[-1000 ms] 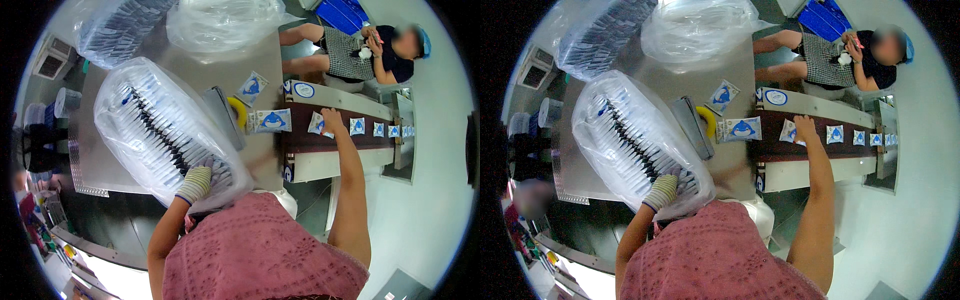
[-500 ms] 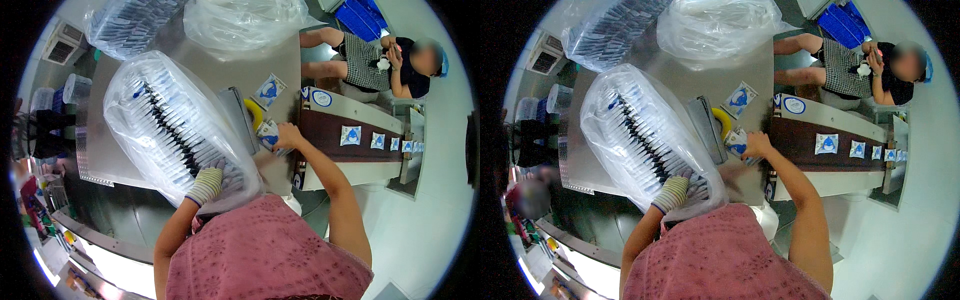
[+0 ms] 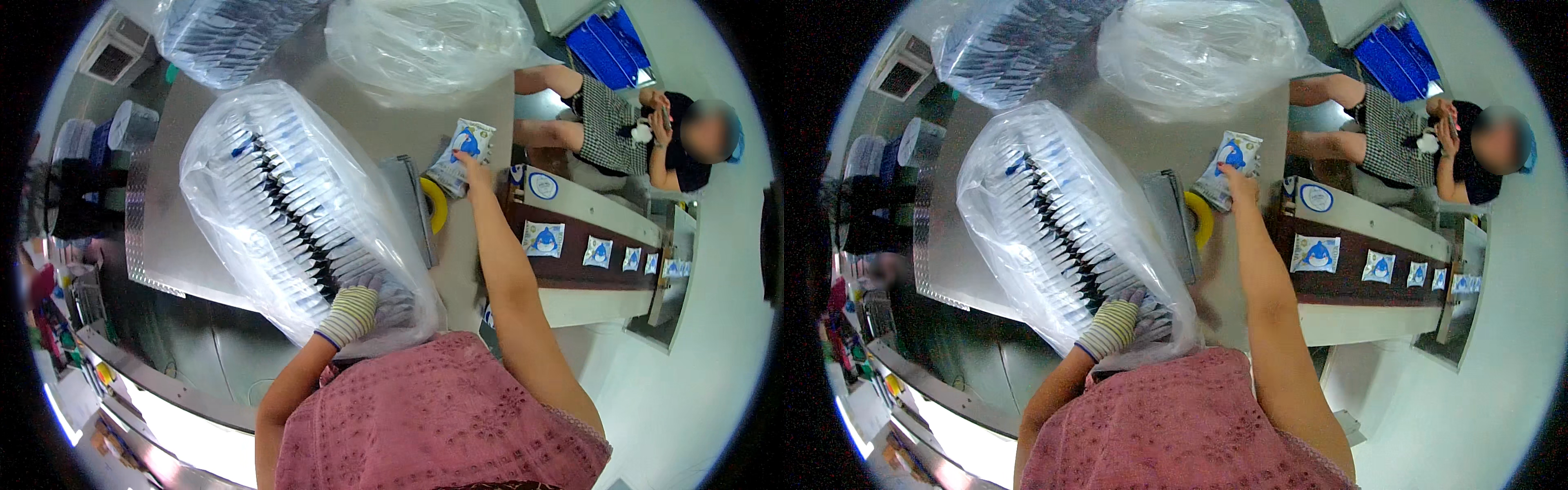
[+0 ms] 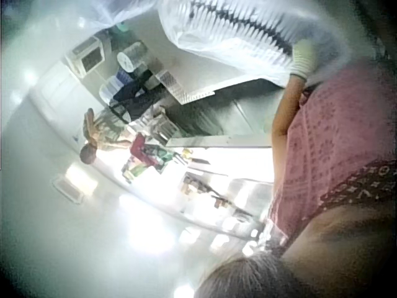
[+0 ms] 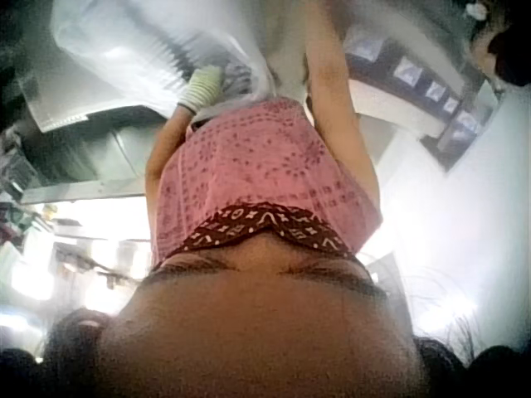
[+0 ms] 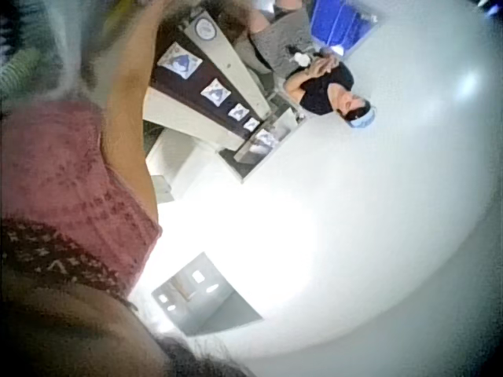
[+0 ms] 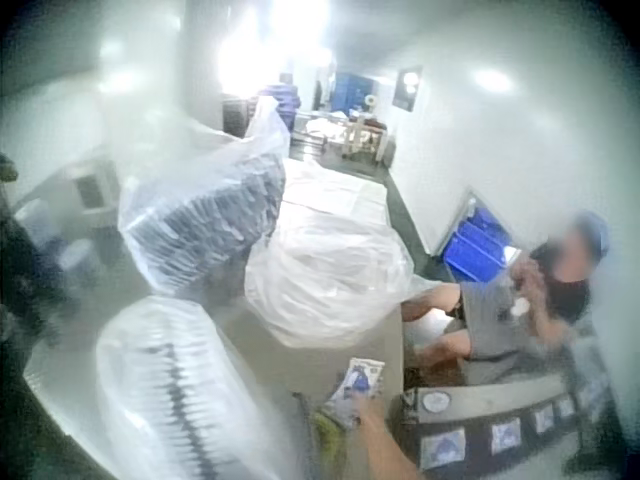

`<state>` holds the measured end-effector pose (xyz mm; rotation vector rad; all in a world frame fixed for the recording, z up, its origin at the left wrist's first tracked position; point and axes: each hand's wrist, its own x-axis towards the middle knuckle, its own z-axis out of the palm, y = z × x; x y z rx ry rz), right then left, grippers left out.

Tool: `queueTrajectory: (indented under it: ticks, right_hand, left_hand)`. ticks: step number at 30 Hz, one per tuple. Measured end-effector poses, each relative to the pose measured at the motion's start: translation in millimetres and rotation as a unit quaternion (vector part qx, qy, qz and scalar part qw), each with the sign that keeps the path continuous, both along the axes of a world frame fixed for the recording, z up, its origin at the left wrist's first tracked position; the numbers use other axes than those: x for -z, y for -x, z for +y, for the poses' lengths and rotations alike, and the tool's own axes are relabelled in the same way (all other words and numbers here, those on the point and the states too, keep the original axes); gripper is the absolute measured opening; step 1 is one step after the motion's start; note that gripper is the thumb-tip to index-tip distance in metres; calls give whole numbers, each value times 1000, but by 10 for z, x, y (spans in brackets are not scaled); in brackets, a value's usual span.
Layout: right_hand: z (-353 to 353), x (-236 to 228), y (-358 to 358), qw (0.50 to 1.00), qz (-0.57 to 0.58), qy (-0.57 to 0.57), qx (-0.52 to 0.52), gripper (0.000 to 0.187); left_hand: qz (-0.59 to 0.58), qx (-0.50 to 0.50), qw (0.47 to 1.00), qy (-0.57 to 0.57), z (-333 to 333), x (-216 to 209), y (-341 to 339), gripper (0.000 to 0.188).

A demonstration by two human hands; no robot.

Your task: The person places small, individually wrapped packets into a large clear plastic bag on a metal table. The person uses both hands to pick up packets from a nearby stack and arrange them inside the bag.

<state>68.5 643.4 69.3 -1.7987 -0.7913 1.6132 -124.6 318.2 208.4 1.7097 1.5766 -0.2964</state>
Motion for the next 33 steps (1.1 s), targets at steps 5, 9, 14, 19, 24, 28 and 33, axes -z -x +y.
queueTrajectory:
  ticks: [5,9,14,19,24,28,33]
  right_hand:
    - [314,77,512,986,-83,18,-143,45]
    - [289,-621,619,968,233,0,-95,44]
    - [-495,-1936,861,936,309,-28,-166,43]
    - [-1605,-2267,1265,761,119,-224,-598,73]
    - [-2020,-1822,1150,472,-267,-386,-746,70]
    - [-2204,-1642,1020,406,-241,-506,-722,70]
    - [-2213,-1770,939,494,-196,-504,-681,75]
  left_hand:
    - [-47,-57,995,67,81,-204,-21,64]
    - [-52,-60,995,-53,-92,-320,39,63]
    - [-72,-66,993,-60,-96,-392,33,61]
    - [-28,25,995,-95,-316,-91,28,54]
    - [-13,-163,982,96,-568,-555,567,45]
    - [-23,-304,941,-148,-518,-472,739,40]
    - [-187,-343,830,-398,108,85,648,26]
